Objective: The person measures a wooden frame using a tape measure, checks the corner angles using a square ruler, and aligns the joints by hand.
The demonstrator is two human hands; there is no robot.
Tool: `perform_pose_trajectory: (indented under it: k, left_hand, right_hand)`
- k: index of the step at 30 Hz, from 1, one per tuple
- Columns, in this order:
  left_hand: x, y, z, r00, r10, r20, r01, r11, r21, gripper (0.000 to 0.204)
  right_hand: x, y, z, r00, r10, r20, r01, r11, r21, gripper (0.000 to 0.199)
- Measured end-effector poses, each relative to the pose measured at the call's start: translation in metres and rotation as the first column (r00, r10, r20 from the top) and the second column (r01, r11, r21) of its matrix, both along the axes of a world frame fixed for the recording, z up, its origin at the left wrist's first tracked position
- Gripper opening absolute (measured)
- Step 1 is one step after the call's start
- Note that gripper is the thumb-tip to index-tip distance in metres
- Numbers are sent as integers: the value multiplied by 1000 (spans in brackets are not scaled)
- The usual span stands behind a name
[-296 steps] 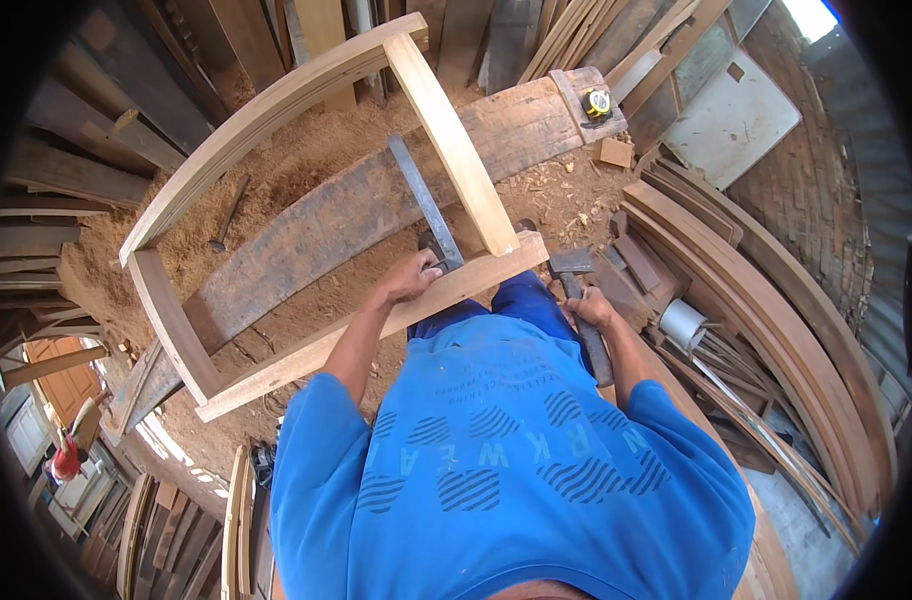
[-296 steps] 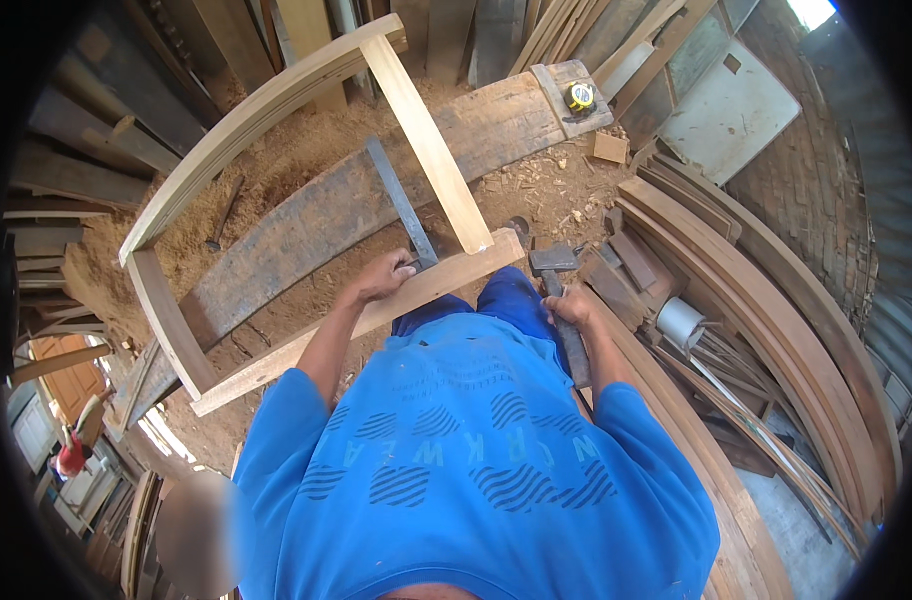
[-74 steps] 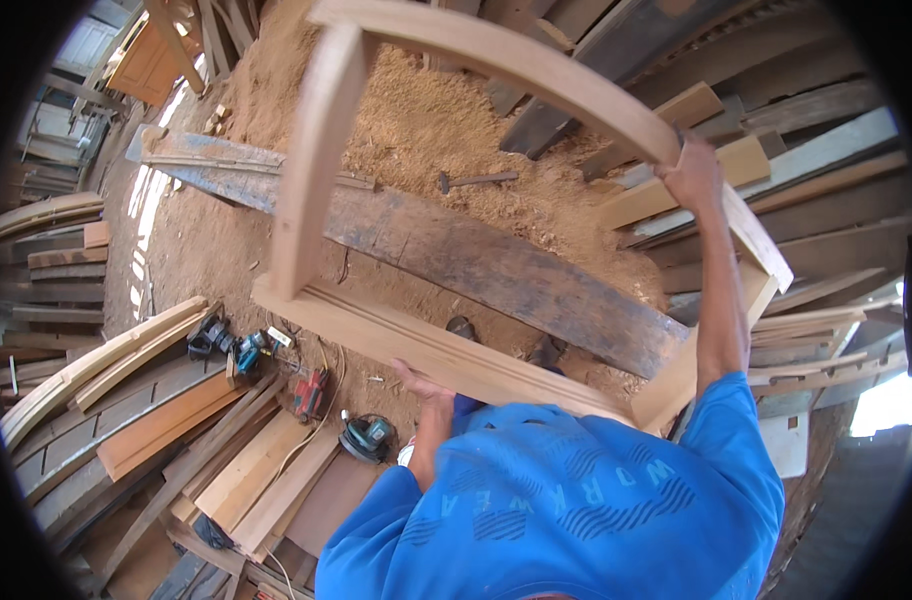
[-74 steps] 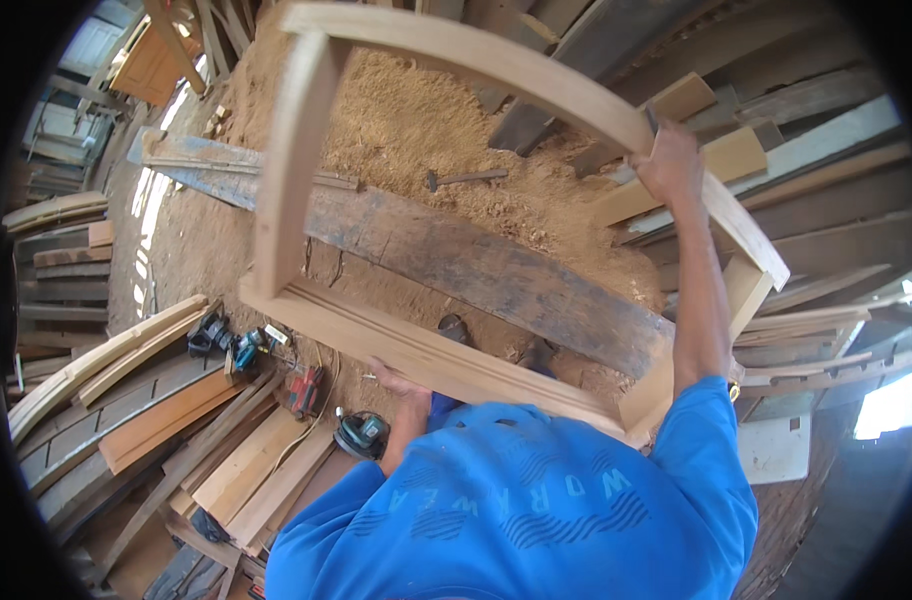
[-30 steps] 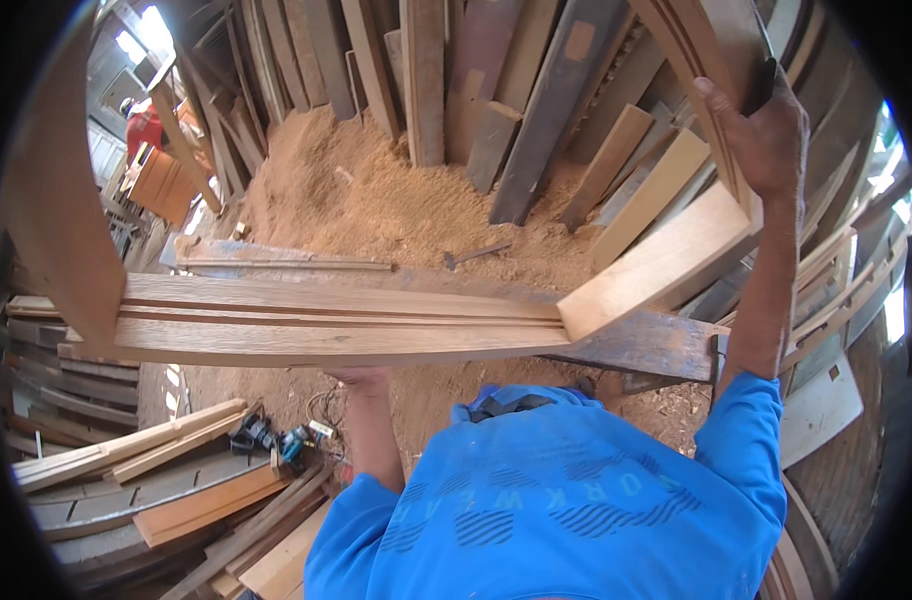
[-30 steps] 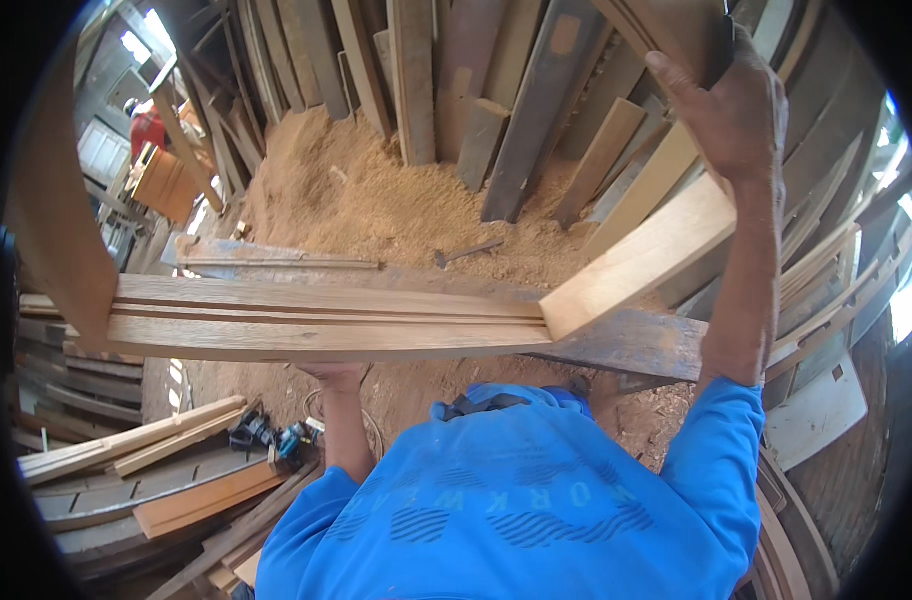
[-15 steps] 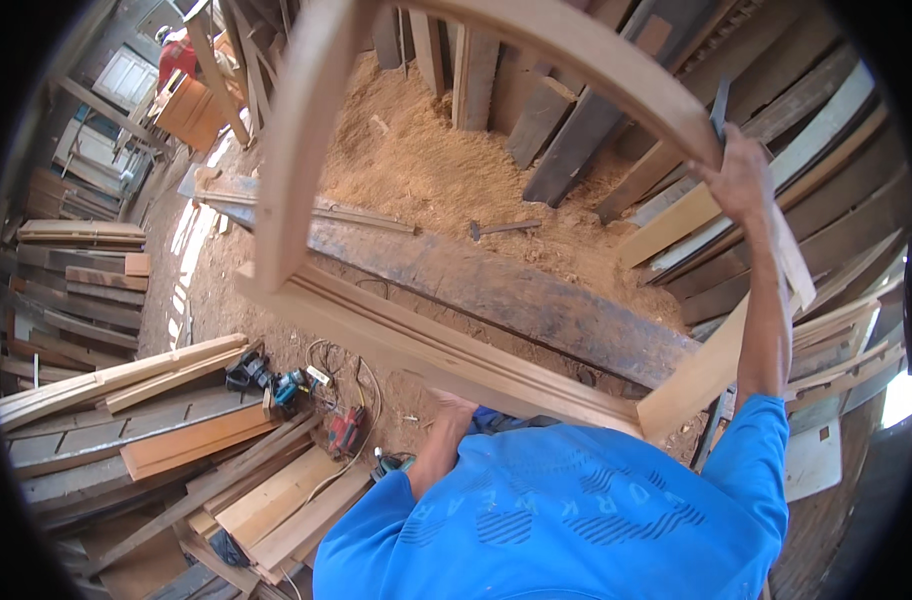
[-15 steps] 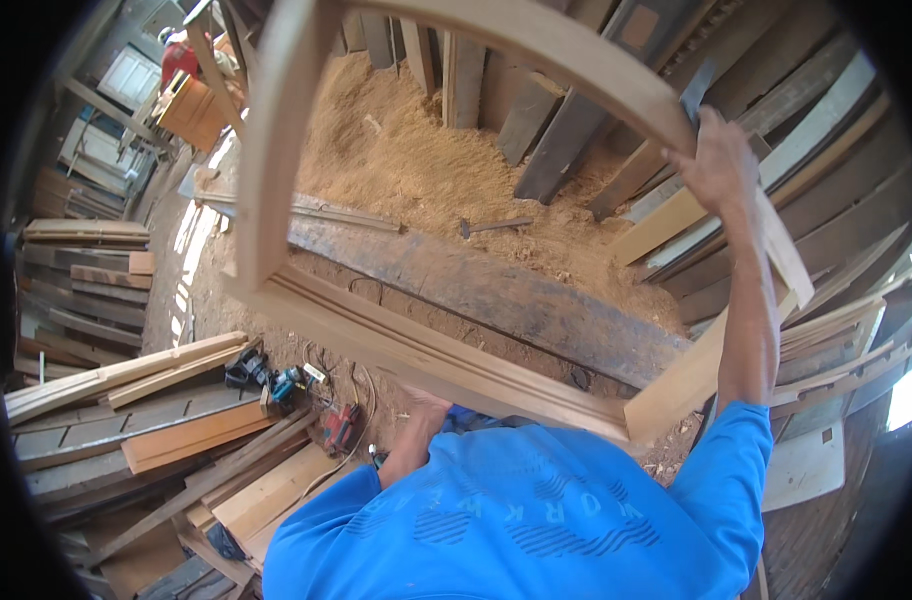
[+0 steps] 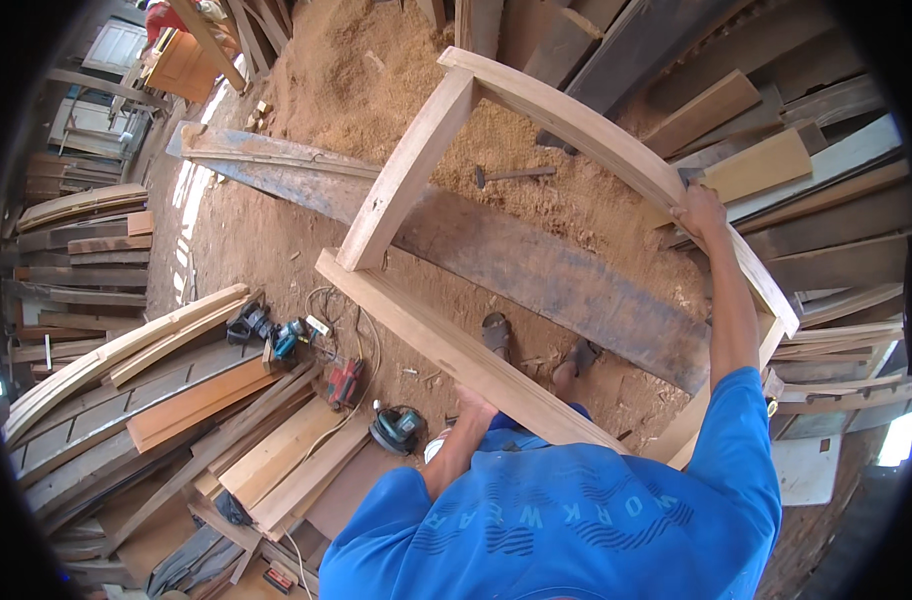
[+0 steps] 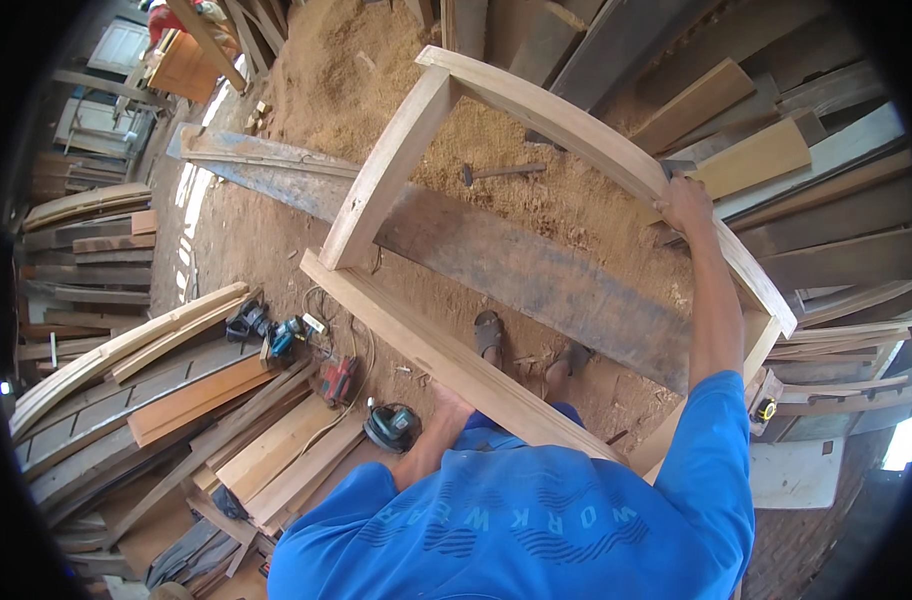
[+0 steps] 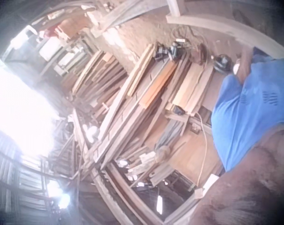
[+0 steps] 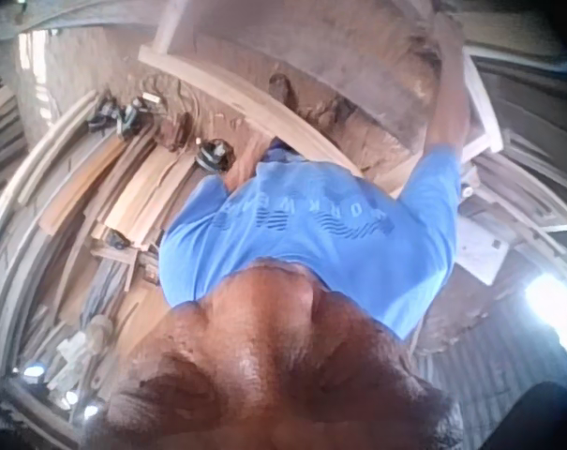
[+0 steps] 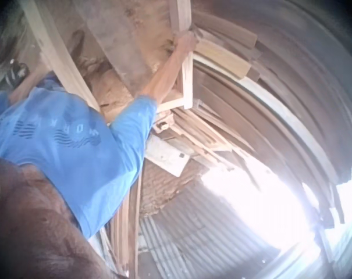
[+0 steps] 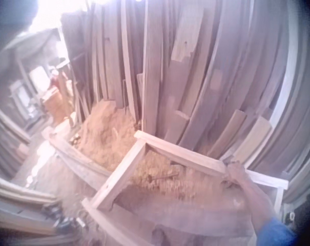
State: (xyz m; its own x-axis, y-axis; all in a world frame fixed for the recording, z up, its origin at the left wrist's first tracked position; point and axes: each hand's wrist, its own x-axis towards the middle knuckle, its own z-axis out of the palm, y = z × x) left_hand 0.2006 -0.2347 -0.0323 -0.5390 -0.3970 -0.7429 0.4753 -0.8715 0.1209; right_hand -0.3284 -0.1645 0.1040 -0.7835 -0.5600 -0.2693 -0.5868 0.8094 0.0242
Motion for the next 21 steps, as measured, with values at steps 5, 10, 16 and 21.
perform_pose_trajectory:
  k: [5, 10, 16, 21]
  left_hand:
    - [-10, 4, -1, 998, -28, 50, 27, 1000, 7, 62]
    - [-22, 3, 19, 993, -61, 102, 61, 998, 2, 62]
    - [-10, -22, 8, 978, -20, 207, 48, 990, -133, 65]
    - [15, -102, -18, 899, 187, 397, 55, 850, -524, 76]
  right_hand:
    - [-23, 2, -59, 994, 43, 104, -47, 998, 35, 68]
    - [-25, -2, -84, 988, 42, 147, -49, 998, 39, 64]
    - [-37, 11, -89, 970, 124, 210, -120, 992, -29, 52]
    - [-31, 22, -91, 972, 213, 102, -211, 977, -25, 38]
